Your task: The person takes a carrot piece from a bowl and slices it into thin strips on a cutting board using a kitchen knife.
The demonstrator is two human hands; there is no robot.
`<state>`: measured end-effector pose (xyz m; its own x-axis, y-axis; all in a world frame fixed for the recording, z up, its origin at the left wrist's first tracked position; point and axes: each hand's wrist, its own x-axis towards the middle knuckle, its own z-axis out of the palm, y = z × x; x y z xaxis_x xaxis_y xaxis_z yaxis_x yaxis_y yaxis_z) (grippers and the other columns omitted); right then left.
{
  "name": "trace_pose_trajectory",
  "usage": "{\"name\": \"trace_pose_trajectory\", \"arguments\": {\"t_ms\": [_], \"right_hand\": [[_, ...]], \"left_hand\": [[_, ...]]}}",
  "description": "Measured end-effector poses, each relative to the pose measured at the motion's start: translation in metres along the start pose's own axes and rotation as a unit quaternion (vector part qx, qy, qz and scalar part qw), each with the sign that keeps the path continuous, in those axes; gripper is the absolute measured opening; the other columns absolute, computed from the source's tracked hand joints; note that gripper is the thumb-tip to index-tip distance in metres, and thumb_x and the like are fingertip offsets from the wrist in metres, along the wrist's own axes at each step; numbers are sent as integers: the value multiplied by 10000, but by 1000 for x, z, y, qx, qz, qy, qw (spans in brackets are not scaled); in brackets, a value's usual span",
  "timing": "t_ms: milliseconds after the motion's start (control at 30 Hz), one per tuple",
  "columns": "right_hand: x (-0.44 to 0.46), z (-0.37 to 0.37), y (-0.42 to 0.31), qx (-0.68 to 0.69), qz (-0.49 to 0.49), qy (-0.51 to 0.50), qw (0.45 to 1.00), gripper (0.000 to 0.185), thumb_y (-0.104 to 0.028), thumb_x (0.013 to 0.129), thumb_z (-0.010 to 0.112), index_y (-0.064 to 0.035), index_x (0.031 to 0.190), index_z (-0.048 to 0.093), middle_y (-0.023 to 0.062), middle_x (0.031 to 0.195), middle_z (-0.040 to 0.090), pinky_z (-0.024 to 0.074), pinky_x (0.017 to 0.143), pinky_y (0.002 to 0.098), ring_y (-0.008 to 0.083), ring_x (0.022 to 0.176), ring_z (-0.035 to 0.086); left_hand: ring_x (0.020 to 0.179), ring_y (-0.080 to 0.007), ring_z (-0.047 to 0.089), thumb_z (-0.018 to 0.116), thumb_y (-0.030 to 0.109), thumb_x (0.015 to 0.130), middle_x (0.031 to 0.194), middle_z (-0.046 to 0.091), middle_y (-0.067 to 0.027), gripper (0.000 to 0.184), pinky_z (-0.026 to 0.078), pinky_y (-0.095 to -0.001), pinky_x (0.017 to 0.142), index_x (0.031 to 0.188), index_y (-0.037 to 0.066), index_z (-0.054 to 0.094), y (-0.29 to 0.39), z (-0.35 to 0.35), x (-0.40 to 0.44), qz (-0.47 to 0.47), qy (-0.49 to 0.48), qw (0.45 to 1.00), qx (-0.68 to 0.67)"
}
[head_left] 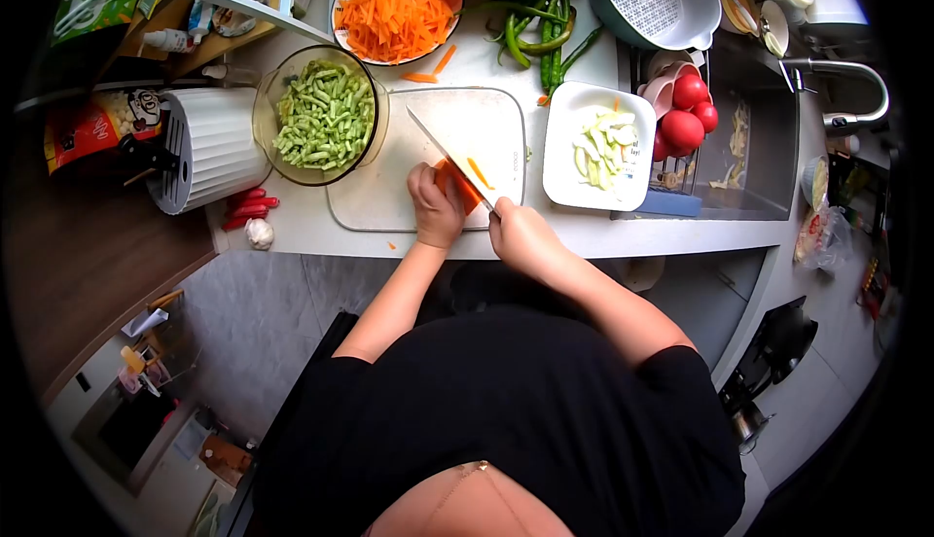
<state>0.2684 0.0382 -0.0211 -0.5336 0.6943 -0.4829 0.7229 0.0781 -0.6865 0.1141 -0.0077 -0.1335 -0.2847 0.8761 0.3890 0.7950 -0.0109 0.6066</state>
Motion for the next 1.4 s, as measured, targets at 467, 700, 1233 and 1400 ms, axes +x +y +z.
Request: {"name": "trace_pose_trajectory", "arguments": {"t_ms": [467, 700, 1233, 1400], "right_hand": [[17, -3, -10, 20, 49, -9, 999, 195, -101, 867, 473, 85, 854, 530, 312, 734, 604, 481, 690, 525, 465, 717, 606], [-28, -18, 1, -1, 75, -58, 995, 182, -82, 834, 484, 84, 850, 556, 308, 789, 616, 485, 723, 513, 460, 766, 613], [10, 14, -2, -22, 71, -26, 997, 212, -82, 837, 455, 86, 934, 541, 304, 783, 623, 489, 700, 524, 450, 748, 624], [30, 17, 10, -20, 28, 14, 999, 223, -129, 870, 459, 68, 882, 562, 290, 774, 627, 488, 688, 517, 443, 732, 621]], "left_hand": [[997, -400, 436, 470, 8, 903, 1115, 438, -248, 324, 366, -469, 902, 1191, -71, 346, 5, -1, 5, 13, 3, 1000, -12], [999, -403, 433, 463, -1, 901, 1123, 432, -259, 319, 363, -463, 905, 1189, -72, 348, 7, 1, 5, 14, 9, 1000, -17], [1023, -414, 442, 469, -14, 888, 1136, 440, -270, 335, 366, -476, 923, 1193, -86, 350, 4, -1, 2, 11, 8, 1000, -5], [1032, -423, 446, 491, 5, 878, 1138, 441, -268, 331, 382, -462, 922, 1174, -72, 364, 6, -3, -3, 1, 6, 1000, -8]]}}
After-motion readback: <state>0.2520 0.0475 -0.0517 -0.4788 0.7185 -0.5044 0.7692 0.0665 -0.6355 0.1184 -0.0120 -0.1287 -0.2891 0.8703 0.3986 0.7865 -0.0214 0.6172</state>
